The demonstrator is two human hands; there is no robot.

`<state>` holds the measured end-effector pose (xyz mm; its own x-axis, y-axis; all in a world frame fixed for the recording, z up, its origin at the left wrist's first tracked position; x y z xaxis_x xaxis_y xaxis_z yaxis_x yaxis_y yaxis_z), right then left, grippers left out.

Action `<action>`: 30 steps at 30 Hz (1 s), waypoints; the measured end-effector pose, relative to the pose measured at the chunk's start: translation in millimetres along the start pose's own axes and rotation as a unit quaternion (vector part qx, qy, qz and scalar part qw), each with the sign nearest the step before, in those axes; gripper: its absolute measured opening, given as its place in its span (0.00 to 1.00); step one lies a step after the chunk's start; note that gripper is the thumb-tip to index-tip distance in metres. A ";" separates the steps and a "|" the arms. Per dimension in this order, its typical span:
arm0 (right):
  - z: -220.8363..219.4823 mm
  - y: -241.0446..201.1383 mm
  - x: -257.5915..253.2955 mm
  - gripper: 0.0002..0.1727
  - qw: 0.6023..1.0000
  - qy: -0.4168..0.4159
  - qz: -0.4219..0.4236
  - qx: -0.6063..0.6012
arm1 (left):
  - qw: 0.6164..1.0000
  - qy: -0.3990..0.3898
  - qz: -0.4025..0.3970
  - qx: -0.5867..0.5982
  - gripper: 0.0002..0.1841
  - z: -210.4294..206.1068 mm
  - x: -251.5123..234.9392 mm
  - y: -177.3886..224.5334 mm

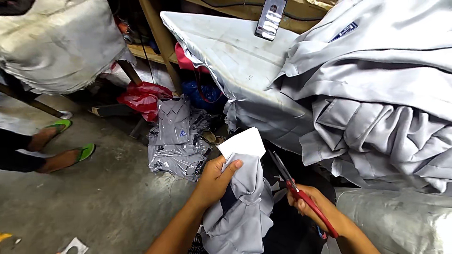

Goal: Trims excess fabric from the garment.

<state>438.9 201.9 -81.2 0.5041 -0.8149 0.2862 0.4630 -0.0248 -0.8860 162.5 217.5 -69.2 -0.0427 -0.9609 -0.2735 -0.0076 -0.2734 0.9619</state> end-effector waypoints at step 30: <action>-13.5 -18.2 -15.9 0.39 0.995 -0.066 0.079 -0.018 | 0.998 -0.023 -0.062 0.014 0.09 -14.4 6.9 5.4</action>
<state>412.6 207.5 -74.5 0.6605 -0.7275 0.1858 0.3458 0.0750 -0.9353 176.5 208.8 -66.0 -0.0848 -0.9168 -0.3903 -0.0430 -0.3880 0.9207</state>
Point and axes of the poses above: each hand's wrist, its own x-axis away from the middle knuckle, its own z-axis out of the back of the hand, y = z × x, the point moved 5 cm from there along -x, towards the middle knuckle, and after that the axes turned 8 degrees about -z, right-handed, at the moved point
